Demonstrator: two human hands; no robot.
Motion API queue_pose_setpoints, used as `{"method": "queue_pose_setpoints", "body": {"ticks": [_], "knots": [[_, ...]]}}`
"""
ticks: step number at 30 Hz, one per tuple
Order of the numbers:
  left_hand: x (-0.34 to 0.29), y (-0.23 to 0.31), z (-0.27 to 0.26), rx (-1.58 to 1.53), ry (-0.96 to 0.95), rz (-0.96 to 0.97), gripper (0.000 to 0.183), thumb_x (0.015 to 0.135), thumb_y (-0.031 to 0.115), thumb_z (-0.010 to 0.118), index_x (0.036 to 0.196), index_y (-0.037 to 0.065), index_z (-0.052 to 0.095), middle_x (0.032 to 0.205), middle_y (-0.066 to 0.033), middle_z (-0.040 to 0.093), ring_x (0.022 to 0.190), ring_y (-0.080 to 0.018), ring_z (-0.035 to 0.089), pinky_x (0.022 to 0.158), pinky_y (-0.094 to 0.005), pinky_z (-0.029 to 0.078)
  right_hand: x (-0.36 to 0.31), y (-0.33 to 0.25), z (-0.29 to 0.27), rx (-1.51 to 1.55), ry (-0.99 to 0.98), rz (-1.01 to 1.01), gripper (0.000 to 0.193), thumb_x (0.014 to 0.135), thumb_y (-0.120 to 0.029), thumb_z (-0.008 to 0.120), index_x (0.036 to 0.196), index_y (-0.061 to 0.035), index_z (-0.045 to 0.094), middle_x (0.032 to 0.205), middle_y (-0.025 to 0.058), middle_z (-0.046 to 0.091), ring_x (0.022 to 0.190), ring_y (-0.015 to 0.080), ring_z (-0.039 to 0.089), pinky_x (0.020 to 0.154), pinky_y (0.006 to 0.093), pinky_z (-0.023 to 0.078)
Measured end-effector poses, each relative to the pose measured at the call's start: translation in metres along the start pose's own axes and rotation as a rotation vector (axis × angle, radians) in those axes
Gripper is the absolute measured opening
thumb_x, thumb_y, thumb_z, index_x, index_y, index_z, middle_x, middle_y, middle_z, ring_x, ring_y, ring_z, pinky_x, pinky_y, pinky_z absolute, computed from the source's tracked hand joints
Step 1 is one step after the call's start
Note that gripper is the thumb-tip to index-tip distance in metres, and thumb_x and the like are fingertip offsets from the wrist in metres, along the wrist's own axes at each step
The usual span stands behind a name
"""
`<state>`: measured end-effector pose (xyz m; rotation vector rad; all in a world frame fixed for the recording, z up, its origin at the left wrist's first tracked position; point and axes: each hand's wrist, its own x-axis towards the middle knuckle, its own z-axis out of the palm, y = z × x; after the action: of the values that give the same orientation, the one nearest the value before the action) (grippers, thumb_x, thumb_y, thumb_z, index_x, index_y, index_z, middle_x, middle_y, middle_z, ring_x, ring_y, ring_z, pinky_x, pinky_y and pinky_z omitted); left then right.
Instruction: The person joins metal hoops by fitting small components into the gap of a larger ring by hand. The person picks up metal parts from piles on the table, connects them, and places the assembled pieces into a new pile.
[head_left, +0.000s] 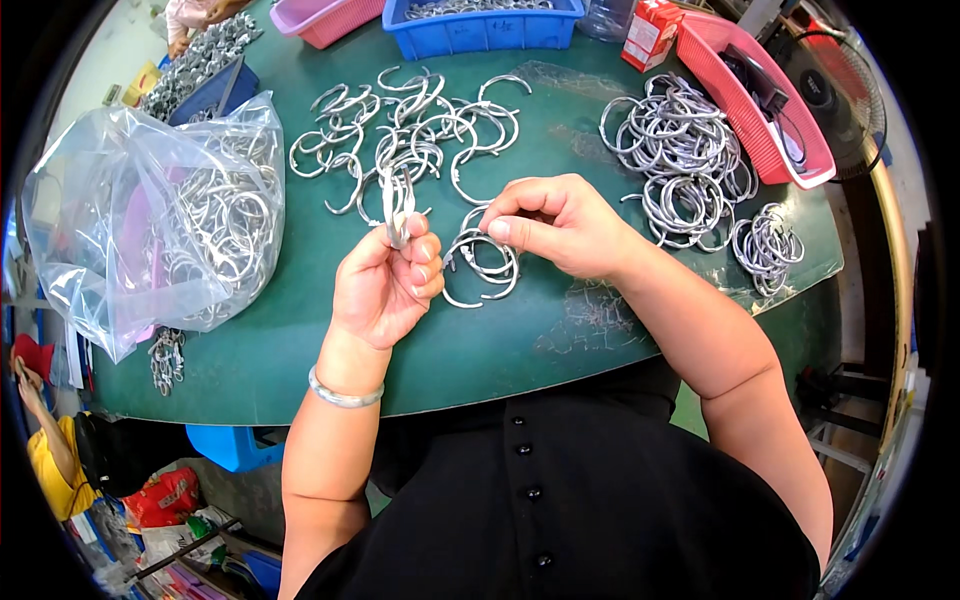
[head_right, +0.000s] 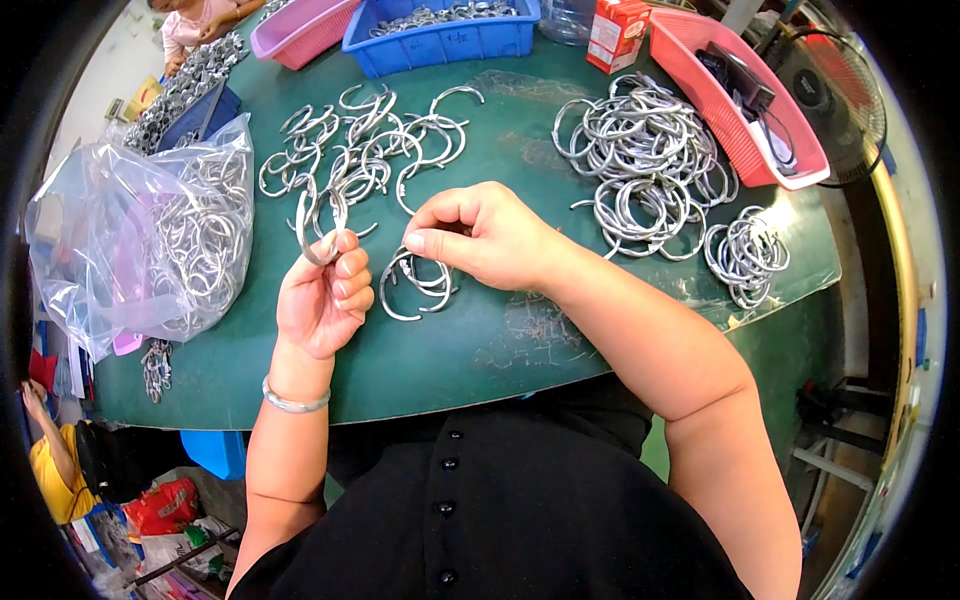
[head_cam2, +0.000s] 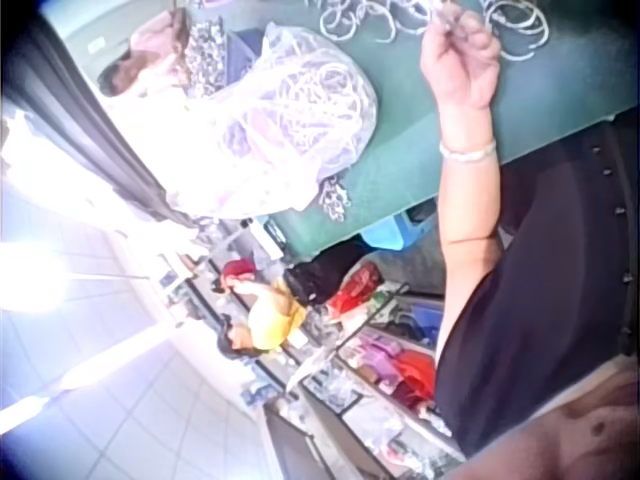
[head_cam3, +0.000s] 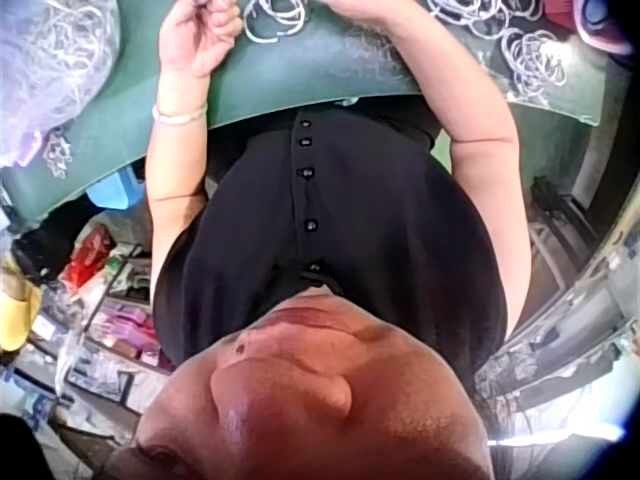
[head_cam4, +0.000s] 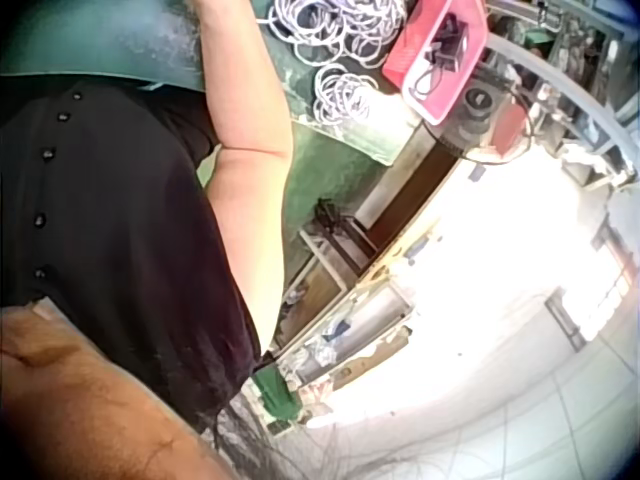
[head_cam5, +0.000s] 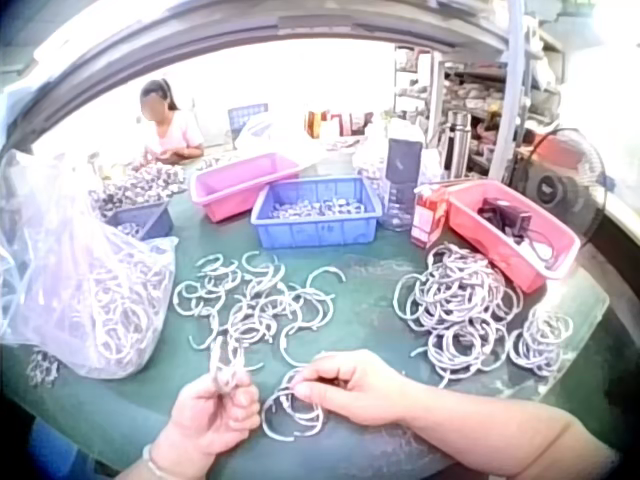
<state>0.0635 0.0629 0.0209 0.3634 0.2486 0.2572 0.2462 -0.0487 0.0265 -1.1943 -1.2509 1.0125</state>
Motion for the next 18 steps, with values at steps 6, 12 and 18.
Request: {"method": "queue_pose_setpoints", "body": {"ticks": [6, 12, 18], "knots": [[0.006, -0.002, 0.005, 0.439, 0.202, 0.272, 0.02, 0.09, 0.02, 0.04, 0.087, 0.003, 0.051, 0.072, -0.0061, 0.055, 0.056, -0.0116, 0.051, 0.049, -0.0226, 0.041, 0.008, -0.004, 0.001, 0.081, 0.017, 0.048, 0.016, 0.082, -0.015, 0.058, 0.086, -0.0005, 0.061, 0.068, -0.0014, 0.056, 0.063, 0.0038, 0.048, 0.057, 0.0197, 0.04], [0.011, -0.018, 0.01, 0.851, 0.254, 0.596, 0.019, 0.091, 0.015, 0.038, 0.095, 0.001, 0.051, 0.077, -0.0086, 0.058, 0.062, -0.0129, 0.056, 0.054, -0.0223, 0.045, 0.001, -0.009, -0.003, 0.154, 0.033, 0.095, 0.015, 0.083, -0.014, 0.056, 0.088, -0.0003, 0.06, 0.068, 0.0001, 0.056, 0.059, 0.0054, 0.05, 0.053, 0.019, 0.042], [0.009, -0.017, 0.005, 1.063, 0.257, 0.835, 0.02, 0.09, 0.013, 0.04, 0.101, 0.0, 0.049, 0.085, -0.0121, 0.059, 0.069, -0.0158, 0.059, 0.059, -0.0254, 0.048, 0.006, -0.014, 0.0, 0.195, 0.022, 0.18, 0.014, 0.083, -0.01, 0.053, 0.092, 0.0004, 0.057, 0.073, 0.0057, 0.06, 0.059, 0.009, 0.056, 0.053, 0.0207, 0.046]]}}
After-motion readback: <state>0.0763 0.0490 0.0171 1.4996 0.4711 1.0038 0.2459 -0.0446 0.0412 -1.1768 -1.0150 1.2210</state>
